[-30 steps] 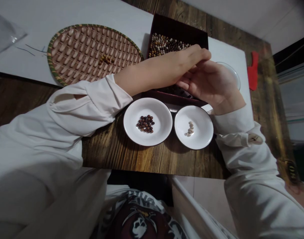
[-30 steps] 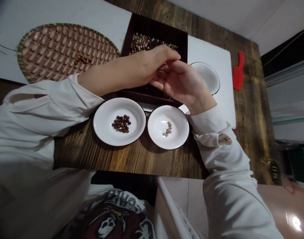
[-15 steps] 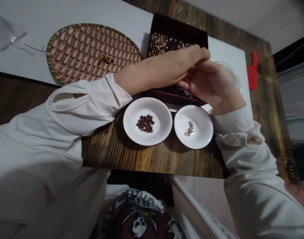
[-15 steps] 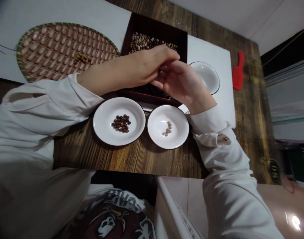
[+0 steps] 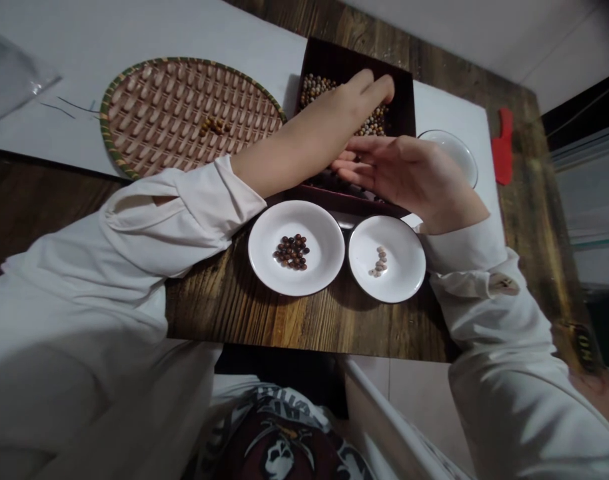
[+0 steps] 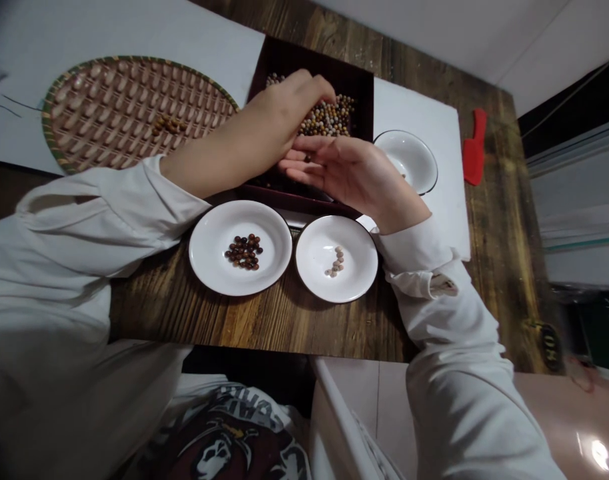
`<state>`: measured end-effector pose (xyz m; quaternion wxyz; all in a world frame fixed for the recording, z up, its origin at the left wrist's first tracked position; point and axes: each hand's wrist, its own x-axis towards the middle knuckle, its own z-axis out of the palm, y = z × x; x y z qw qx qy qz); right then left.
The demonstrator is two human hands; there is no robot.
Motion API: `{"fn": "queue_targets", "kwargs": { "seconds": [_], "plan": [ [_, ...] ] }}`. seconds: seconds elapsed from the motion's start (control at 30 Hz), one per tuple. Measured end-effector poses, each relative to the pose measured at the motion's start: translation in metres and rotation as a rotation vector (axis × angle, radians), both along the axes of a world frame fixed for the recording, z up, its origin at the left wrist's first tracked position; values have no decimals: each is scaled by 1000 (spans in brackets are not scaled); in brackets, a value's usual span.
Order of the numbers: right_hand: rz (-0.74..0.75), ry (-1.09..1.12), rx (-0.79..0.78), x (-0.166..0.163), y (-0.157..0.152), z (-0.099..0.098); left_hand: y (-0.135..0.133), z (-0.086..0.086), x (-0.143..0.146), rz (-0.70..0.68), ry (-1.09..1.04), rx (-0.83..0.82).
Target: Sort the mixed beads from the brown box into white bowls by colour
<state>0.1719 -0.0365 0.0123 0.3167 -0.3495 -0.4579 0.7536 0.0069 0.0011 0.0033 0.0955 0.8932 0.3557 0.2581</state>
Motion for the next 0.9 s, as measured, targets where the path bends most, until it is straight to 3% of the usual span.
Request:
{"fn": "queue_targets", "kwargs": {
  "seconds": [0.1, 0.4, 0.6, 0.77, 0.9],
  "plan": [
    [22, -57, 20, -1, -1, 0, 1, -4, -3, -1, 38, -55],
    [53, -81, -40, 0, -1, 0, 6, -18, -9, -71, 8, 3],
    [40, -114, -68, -2, -2, 2, 6, -21, -9, -36, 57, 50],
    [31, -110, -37, -1, -2, 2, -2, -9, -7, 77, 285, -39],
    [8, -119, -30, -1, -2, 4, -11, 3, -6, 113, 349, -114]
  ]
}}
